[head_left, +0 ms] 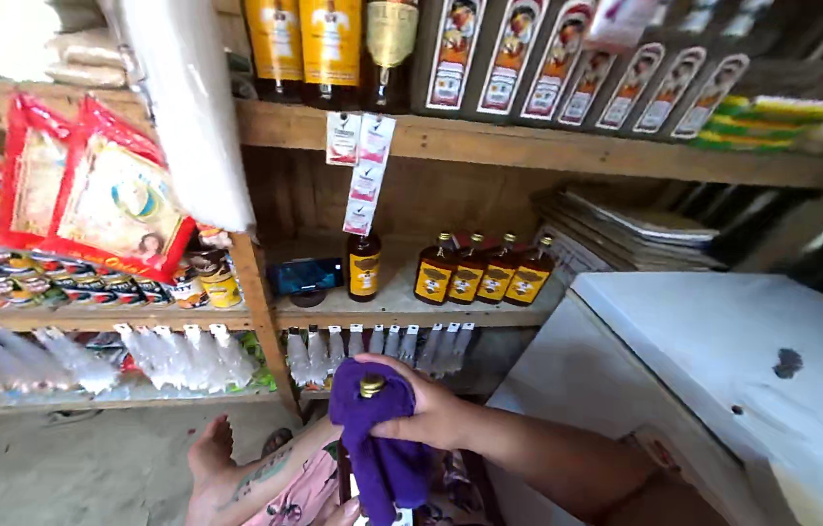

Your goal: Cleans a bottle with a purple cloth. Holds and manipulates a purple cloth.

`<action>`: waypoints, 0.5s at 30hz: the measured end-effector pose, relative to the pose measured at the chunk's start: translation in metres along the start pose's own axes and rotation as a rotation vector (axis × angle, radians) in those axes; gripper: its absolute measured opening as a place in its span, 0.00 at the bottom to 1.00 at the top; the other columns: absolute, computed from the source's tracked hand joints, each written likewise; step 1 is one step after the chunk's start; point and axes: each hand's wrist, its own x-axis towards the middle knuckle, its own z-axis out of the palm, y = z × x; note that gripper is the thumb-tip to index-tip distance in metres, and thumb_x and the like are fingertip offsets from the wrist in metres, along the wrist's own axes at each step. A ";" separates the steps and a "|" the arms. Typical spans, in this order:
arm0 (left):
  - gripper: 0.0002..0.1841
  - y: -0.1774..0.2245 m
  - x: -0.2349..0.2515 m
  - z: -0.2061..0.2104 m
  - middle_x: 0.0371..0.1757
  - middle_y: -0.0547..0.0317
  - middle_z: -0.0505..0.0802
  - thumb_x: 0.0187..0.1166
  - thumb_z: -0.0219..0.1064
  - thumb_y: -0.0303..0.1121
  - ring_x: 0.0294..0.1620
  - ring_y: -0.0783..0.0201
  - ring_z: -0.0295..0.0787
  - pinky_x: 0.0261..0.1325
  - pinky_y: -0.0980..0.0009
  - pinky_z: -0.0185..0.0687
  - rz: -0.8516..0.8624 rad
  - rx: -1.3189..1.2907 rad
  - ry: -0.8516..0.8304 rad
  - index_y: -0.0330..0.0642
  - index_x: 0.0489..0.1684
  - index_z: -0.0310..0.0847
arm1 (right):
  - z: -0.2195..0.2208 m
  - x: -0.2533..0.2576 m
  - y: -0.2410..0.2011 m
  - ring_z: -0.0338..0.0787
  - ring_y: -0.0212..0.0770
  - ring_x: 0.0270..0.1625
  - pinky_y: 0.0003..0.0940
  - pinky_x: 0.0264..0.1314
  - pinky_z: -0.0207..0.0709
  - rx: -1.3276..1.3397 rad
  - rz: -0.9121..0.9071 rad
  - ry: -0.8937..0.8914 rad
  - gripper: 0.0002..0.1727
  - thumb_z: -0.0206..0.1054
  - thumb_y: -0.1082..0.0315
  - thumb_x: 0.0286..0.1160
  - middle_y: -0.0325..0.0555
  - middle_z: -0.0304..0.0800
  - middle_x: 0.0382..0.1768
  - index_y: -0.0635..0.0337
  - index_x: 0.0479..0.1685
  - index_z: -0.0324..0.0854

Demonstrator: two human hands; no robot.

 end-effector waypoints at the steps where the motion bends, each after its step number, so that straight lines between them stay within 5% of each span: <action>1: 0.26 0.000 -0.001 0.000 0.57 0.66 0.95 0.75 0.71 0.57 0.59 0.67 0.93 0.66 0.65 0.87 0.022 0.017 -0.028 0.54 0.65 0.79 | 0.001 0.001 0.001 0.77 0.34 0.79 0.34 0.82 0.72 0.003 -0.066 0.041 0.45 0.77 0.60 0.71 0.54 0.73 0.81 0.66 0.88 0.59; 4: 0.26 0.002 -0.004 0.005 0.59 0.68 0.94 0.77 0.67 0.59 0.62 0.69 0.91 0.68 0.66 0.85 0.050 0.076 -0.049 0.56 0.67 0.79 | 0.015 -0.002 0.011 0.73 0.34 0.82 0.31 0.85 0.69 0.056 -0.206 0.158 0.44 0.72 0.62 0.77 0.59 0.68 0.84 0.75 0.87 0.54; 8: 0.35 0.007 0.000 0.019 0.56 0.65 0.96 0.68 0.66 0.69 0.60 0.70 0.92 0.66 0.67 0.87 0.074 0.066 0.034 0.52 0.62 0.84 | 0.033 -0.011 0.028 0.66 0.36 0.88 0.31 0.90 0.60 -0.087 -0.248 0.308 0.46 0.66 0.53 0.83 0.64 0.62 0.87 0.76 0.90 0.49; 11: 0.36 0.010 0.003 0.026 0.53 0.69 0.96 0.68 0.61 0.73 0.58 0.74 0.92 0.63 0.71 0.88 0.084 0.086 0.123 0.53 0.60 0.85 | 0.037 -0.020 0.038 0.62 0.41 0.91 0.32 0.92 0.56 -0.332 -0.329 0.369 0.43 0.60 0.50 0.86 0.69 0.60 0.87 0.72 0.90 0.51; 15: 0.36 0.013 0.007 0.036 0.47 0.73 0.95 0.71 0.53 0.76 0.54 0.77 0.92 0.56 0.75 0.88 0.042 0.056 0.263 0.53 0.54 0.84 | 0.044 -0.030 0.042 0.69 0.57 0.87 0.40 0.89 0.61 -0.519 -0.408 0.373 0.35 0.66 0.58 0.79 0.77 0.68 0.80 0.64 0.85 0.66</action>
